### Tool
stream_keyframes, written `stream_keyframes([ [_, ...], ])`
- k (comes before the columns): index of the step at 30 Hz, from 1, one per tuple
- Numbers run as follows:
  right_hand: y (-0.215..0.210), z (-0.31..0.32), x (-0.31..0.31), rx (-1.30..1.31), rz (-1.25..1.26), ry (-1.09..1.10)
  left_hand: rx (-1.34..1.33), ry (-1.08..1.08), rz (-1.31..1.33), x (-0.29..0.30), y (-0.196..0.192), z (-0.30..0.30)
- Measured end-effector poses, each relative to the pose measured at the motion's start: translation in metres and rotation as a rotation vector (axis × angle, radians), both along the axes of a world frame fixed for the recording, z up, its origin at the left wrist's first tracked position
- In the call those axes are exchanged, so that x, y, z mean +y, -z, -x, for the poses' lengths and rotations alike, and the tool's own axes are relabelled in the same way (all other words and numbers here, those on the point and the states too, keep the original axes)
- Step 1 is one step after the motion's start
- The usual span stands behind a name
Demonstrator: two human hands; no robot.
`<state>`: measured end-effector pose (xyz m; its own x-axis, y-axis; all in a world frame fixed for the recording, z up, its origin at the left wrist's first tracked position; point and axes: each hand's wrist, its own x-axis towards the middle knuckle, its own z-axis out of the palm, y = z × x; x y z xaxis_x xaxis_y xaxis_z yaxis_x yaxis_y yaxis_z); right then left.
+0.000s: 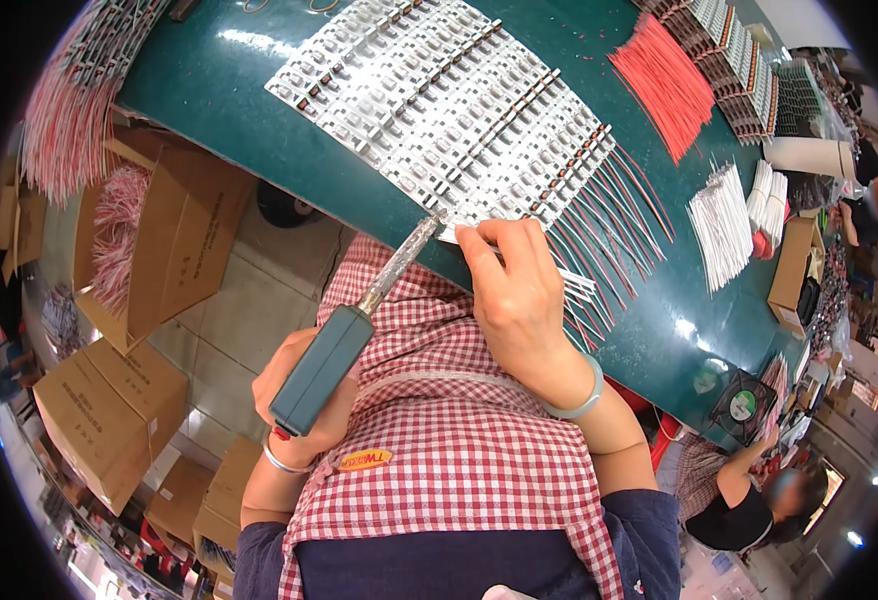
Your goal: The person uses a soldering iron to attach red and white wires to a white plastic grid component. They pick up individual wires from piles on the table, insert them into the grid slots, and apply heat with the soldering iron to secure them. The process is repeated for multiple wires throughout the clip.
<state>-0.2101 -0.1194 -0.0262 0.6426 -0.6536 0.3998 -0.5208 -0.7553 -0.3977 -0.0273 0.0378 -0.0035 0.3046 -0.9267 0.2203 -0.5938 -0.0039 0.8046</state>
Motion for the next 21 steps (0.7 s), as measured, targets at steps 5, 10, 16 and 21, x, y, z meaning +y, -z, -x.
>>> stream_keyframes([
  [5,0.002,0.002,-0.004,-0.089,0.01,0.047,0.001,-0.028,-0.005,-0.001,0.002,0.004],
  [10,0.004,0.003,-0.008,-0.076,0.004,0.037,0.005,-0.024,-0.012,-0.006,0.001,0.009],
  [16,0.004,0.002,-0.007,-0.053,0.0,0.033,-0.003,-0.011,-0.039,-0.009,-0.001,0.01],
  [21,0.003,0.001,-0.007,-0.042,-0.004,0.041,0.051,-0.026,-0.065,-0.011,-0.001,0.011],
])
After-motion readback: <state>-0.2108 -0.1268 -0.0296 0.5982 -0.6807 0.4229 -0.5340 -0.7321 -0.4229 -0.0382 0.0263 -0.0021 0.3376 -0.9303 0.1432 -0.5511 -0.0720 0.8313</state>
